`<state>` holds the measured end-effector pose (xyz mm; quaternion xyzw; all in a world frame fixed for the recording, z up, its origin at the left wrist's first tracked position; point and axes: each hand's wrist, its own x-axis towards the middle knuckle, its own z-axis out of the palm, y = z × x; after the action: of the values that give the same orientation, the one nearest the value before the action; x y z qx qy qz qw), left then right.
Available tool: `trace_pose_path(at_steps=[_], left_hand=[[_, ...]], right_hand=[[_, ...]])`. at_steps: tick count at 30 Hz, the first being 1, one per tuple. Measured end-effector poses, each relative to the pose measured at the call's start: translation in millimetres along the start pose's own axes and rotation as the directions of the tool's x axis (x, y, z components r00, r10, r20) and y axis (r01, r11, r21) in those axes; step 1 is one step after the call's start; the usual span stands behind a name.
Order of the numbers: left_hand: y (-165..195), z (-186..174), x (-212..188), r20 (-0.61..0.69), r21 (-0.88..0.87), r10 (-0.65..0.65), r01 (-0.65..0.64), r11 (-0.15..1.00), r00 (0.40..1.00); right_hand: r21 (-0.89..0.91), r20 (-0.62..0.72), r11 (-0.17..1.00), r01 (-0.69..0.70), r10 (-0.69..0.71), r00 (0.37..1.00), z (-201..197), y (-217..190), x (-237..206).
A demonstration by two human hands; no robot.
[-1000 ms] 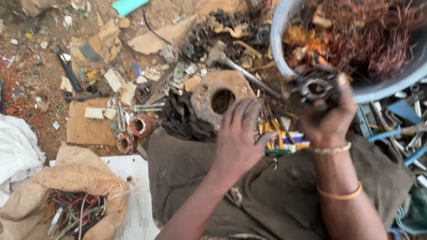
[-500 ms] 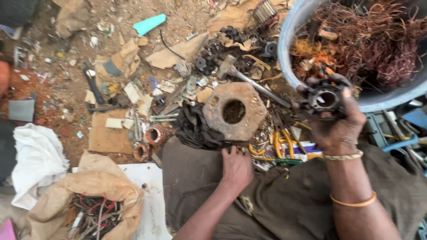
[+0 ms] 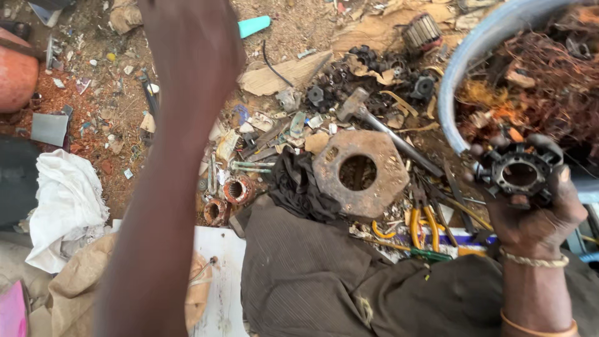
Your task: The person sits on the ground and uses a hammer and pliers to dismantle a small motor component. They repeatedly strike the component against a metal block to loosen parts and pull out copper wire, placing the extracted wire into a nearby bucket.
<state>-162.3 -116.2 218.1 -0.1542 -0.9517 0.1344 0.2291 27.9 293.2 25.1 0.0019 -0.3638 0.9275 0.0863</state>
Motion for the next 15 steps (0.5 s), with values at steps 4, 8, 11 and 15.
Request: trace_pose_path(at_steps=[4,8,11,15], left_hand=[[45,5,-106,0.072,-0.239,0.012,0.005,0.971,0.997],[83,48,-189,0.472,-0.412,-0.086,0.306,0.858,0.877],[103,97,-206,0.639,-0.335,0.009,0.268,0.904,0.769],[107,105,-218,0.699,-0.38,0.016,0.353,0.855,0.715]], right_hand=[[-0.046,-0.012,0.998,-0.038,0.038,0.999,11,14,1],[-0.146,-0.086,0.982,-0.122,0.111,0.99,-4,27,-12],[-0.301,-0.162,0.938,-0.174,0.13,0.978,-12,54,-27],[-0.895,0.045,0.445,-0.041,0.18,0.983,19,136,-38]])
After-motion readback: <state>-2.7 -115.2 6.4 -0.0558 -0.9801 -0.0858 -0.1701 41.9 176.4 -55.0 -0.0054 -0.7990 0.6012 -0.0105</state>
